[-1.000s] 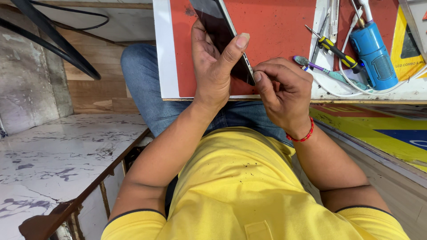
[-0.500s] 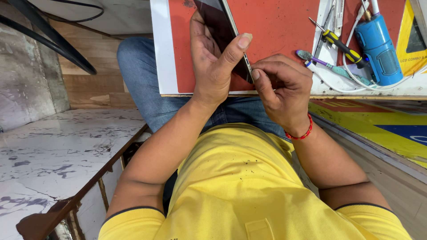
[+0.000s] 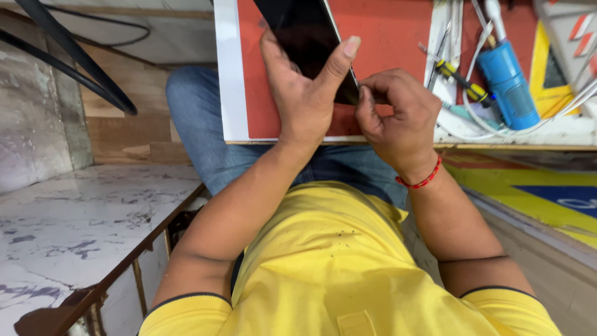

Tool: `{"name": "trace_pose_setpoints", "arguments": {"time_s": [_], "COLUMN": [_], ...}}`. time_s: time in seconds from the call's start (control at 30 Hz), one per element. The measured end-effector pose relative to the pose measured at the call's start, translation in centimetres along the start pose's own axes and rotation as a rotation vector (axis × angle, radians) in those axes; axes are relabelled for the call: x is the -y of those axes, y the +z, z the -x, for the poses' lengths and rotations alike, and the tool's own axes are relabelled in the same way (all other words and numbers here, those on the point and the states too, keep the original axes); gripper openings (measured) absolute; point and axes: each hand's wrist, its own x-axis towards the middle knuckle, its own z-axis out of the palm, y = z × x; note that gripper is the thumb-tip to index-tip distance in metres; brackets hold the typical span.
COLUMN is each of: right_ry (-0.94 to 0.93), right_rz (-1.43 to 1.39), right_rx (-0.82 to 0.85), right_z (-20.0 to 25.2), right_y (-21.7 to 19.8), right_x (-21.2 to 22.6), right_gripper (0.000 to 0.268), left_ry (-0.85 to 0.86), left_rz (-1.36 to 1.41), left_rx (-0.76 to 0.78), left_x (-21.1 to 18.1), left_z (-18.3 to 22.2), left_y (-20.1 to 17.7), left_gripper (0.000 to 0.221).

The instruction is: The person uses a screwdriver and a hot air gun to remove screws and pry open the back cover of a smartphone. They then separate the screen assembly from the phone body, exposing the internal components.

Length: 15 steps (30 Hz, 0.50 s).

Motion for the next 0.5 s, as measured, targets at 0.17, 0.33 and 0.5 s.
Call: {"name": "trace_pose_setpoints", "arguments": {"time_s": [0.17, 0.33, 0.5], "right_ry": [-0.039, 0.061, 0.247], "right_rz": [0.171, 0.179, -0.184], "right_rx": [-0.060, -0.117, 0.020], "right_z": [-0.6, -0.7, -0.4], "right_y": [1.1, 1.7, 0.4], "right_x": [-0.8, -1.3, -1.8], "right_gripper": [0.014, 0.012, 0.005], "left_ry": [0.057, 0.080, 0.069], "left_rz": [-0.141, -0.186, -0.203], "left_rx": [-0.122, -0.181, -0.174], "left_x": [0.1, 0.1, -0.6], "left_z": [0.4, 0.0, -0.8], "left_y": [1.6, 2.8, 2.7], "left_gripper": [0.069, 0.074, 0.079]}}
